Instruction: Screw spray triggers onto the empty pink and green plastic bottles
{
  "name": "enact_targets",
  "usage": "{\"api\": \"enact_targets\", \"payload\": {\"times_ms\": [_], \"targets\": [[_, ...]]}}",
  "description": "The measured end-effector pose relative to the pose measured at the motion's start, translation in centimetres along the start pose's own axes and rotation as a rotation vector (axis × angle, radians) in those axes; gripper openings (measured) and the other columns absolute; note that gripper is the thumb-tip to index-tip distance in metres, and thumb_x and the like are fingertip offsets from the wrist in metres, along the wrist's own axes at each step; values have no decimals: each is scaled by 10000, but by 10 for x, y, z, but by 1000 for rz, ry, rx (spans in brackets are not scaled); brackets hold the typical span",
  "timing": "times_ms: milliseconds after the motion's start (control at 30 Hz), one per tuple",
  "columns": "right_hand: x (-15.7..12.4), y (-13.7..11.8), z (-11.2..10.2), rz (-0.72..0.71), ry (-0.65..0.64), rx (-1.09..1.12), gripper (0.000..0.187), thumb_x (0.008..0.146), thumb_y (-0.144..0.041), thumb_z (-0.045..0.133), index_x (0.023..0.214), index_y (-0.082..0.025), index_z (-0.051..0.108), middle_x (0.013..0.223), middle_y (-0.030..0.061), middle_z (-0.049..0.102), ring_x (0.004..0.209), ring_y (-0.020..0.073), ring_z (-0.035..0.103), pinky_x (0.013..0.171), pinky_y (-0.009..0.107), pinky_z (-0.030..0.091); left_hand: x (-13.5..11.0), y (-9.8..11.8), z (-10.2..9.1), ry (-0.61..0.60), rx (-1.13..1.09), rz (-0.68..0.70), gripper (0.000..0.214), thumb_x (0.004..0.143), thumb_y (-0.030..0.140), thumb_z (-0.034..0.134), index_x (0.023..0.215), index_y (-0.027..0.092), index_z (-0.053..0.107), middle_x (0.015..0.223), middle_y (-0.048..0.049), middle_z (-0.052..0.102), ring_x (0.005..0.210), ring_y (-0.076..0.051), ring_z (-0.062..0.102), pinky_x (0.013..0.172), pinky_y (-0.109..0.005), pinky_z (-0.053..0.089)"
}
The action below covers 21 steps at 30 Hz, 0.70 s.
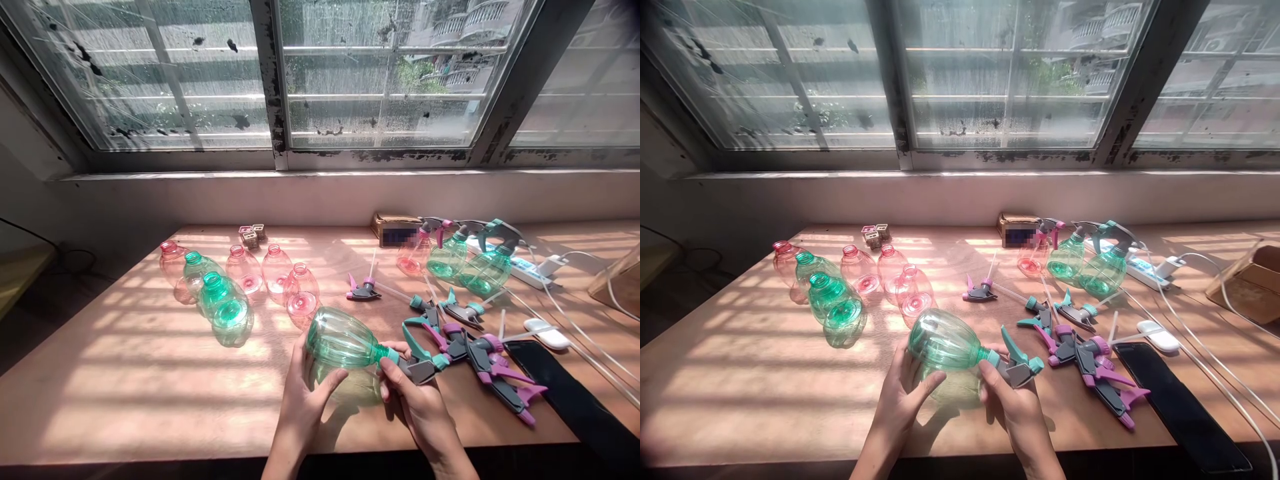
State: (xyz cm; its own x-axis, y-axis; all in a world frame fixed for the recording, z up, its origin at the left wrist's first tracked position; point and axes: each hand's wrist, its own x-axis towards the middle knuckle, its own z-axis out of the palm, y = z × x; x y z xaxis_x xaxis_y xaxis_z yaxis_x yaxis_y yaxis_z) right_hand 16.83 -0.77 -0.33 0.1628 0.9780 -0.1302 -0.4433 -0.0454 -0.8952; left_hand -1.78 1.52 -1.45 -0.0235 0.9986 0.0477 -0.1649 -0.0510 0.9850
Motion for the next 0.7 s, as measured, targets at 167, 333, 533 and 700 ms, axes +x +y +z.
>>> {"api": "enact_targets", "payload": {"times_ms": [167,333,533,700], "targets": [[-3,0,-2,42,-14,-89,453,765,-485,924,1072,-195,762,706,-13,683,587,146,566,590,278,484,-2,8,2,76,18,-23,645,842,503,820,1356,250,522,1355,-120,693,1326,-328,631,1125,-459,498],[-3,-1,1,26,16,-62,469,774,-480,918,1114,-212,738,673,-25,660,551,138,558,529,256,445,-1,12,4,42,-30,-22,634,861,463,814,1402,258,555,1402,-122,683,1361,-333,617,1156,-469,480],[-2,-5,3,-5,34,11,426,815,-508,884,1069,-220,699,661,-6,700,501,129,549,491,239,416,0,4,1,-42,-32,3,733,861,391,829,1513,313,504,1549,-116,585,1450,-345,544,1210,-492,432],[-2,-3,1,22,3,-5,429,786,-505,907,1032,-209,719,661,1,697,521,140,572,507,248,438,-2,0,0,-11,8,2,860,770,398,902,1506,267,478,1488,-133,623,1434,-360,553,1212,-487,431]]}}
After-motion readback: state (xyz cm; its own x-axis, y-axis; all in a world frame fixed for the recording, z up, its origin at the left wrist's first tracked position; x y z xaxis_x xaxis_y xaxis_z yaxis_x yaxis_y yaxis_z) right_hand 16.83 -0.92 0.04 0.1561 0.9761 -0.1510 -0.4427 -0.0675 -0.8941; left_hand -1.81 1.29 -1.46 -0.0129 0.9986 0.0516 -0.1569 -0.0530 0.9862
